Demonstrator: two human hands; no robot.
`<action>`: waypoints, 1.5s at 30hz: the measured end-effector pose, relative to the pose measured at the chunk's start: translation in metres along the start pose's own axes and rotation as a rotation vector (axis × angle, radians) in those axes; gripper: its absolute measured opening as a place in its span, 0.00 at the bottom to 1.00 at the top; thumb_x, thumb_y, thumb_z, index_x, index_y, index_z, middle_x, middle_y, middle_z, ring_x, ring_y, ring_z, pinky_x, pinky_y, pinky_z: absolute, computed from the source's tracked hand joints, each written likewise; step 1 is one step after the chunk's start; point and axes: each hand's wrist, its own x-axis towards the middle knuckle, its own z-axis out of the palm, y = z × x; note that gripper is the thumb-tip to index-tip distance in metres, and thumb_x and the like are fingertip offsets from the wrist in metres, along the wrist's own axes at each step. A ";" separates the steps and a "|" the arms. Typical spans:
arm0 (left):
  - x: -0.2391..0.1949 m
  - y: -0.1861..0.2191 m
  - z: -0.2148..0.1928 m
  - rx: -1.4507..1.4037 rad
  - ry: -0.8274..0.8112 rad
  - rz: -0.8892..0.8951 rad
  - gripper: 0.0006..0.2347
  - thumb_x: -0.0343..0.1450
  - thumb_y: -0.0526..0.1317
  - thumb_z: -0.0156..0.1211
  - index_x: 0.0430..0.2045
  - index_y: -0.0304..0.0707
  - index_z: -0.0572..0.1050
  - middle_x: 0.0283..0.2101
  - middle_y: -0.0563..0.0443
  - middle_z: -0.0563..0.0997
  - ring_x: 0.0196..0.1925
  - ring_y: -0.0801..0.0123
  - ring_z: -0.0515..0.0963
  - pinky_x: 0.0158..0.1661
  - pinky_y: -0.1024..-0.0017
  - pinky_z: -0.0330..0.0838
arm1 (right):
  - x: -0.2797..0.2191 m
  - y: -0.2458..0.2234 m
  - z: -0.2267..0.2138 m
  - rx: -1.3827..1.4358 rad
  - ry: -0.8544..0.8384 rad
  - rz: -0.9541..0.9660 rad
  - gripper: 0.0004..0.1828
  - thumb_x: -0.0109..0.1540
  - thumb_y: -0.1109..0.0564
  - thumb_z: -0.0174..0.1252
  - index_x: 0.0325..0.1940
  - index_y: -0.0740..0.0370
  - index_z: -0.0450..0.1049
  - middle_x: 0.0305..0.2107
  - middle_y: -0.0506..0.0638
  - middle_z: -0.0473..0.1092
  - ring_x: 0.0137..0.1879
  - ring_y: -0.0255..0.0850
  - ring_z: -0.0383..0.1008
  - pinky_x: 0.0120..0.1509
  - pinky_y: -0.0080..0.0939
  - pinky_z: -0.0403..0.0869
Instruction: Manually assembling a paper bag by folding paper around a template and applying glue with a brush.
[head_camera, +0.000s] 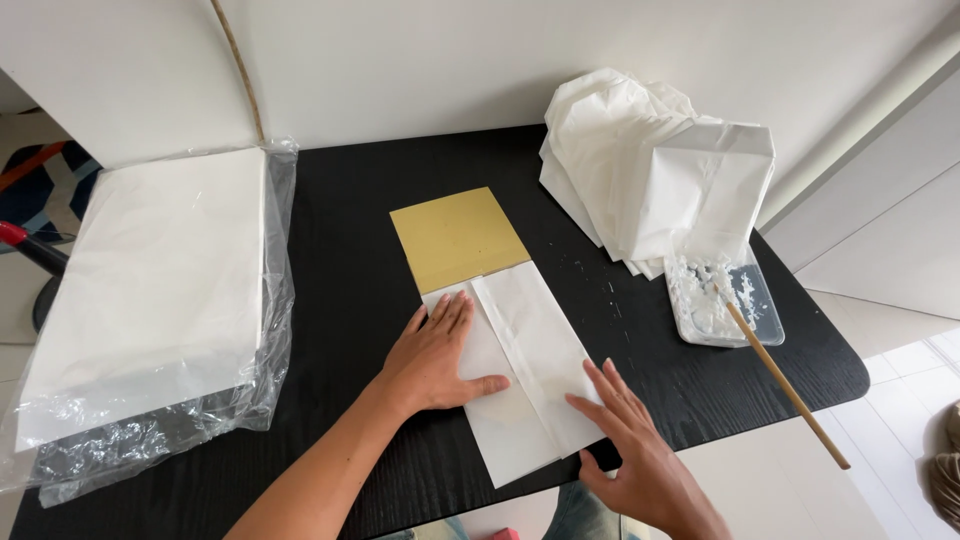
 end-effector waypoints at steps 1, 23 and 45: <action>0.000 0.003 0.001 0.016 0.003 0.000 0.53 0.65 0.78 0.39 0.74 0.33 0.34 0.80 0.46 0.31 0.81 0.61 0.29 0.74 0.57 0.26 | 0.000 0.000 -0.002 -0.005 0.010 0.045 0.38 0.57 0.62 0.62 0.72 0.47 0.66 0.80 0.43 0.40 0.86 0.46 0.28 0.79 0.63 0.46; 0.061 0.033 0.025 0.437 0.408 0.016 0.48 0.70 0.78 0.24 0.64 0.25 0.64 0.76 0.30 0.51 0.80 0.45 0.45 0.71 0.45 0.39 | 0.058 0.003 -0.011 -0.111 0.107 -0.263 0.26 0.71 0.51 0.44 0.72 0.61 0.64 0.73 0.57 0.57 0.80 0.50 0.50 0.76 0.53 0.59; 0.098 0.023 0.011 0.115 0.177 0.348 0.38 0.75 0.67 0.21 0.75 0.36 0.39 0.79 0.38 0.37 0.80 0.53 0.34 0.73 0.57 0.29 | -0.023 0.028 0.049 -1.463 0.244 -0.203 0.65 0.63 0.07 0.17 0.84 0.61 0.32 0.80 0.53 0.33 0.85 0.49 0.30 0.86 0.44 0.36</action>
